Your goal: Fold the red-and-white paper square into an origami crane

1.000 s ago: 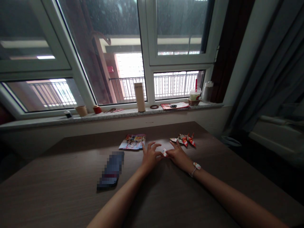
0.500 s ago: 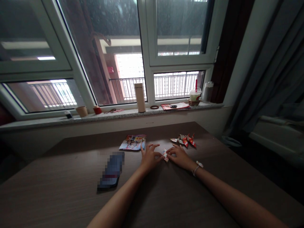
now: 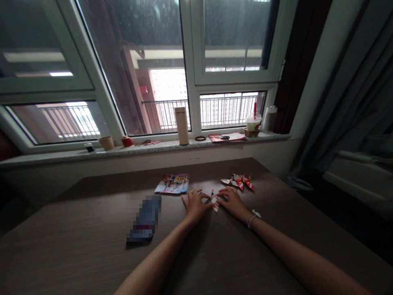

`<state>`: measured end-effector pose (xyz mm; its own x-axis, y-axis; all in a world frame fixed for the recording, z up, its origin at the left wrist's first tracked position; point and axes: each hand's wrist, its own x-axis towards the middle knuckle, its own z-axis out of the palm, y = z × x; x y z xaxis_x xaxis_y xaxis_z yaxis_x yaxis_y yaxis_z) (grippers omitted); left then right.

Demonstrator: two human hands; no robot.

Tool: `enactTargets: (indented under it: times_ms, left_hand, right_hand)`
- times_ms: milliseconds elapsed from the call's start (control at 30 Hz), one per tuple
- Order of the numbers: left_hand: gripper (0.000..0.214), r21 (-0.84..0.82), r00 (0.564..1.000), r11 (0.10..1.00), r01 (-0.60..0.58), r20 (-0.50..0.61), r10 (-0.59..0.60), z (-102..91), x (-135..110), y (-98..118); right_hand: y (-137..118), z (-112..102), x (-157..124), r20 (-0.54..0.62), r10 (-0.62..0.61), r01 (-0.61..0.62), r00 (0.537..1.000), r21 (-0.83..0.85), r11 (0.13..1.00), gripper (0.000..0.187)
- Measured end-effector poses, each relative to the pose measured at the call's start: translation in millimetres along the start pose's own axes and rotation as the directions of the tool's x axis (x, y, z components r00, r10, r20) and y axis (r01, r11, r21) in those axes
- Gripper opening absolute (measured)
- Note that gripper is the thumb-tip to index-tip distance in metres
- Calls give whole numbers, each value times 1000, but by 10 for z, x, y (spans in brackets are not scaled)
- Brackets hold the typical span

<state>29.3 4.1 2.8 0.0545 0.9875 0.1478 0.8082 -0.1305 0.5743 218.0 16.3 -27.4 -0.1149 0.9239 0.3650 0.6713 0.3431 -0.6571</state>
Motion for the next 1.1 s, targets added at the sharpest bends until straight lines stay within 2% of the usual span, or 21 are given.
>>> enactTargets:
  times_ms: [233, 400, 600, 833, 1100]
  left_hand:
    - [9, -82, 999, 995, 52, -7, -53, 11, 35, -14]
    - [4, -133, 998, 989, 62, -19, -65, -19, 44, 26]
    - [6, -164, 997, 985, 55, -41, -63, -56, 32, 68]
    - [6, -204, 996, 977, 57, -55, -70, -70, 29, 91]
    - [6, -228, 995, 973, 33, -86, -54, -8, 34, 82]
  right_hand:
    - [-61, -21, 15, 31, -42, 37, 999, 155, 987, 20]
    - [0, 12, 27, 16, -37, 35, 999, 109, 993, 20]
    - [49, 40, 68, 5, -17, 16, 1000, 145, 989, 15]
    - [27, 43, 77, -26, -50, 54, 998, 191, 980, 12]
    - [-20, 43, 71, -31, -76, 81, 997, 222, 972, 9]
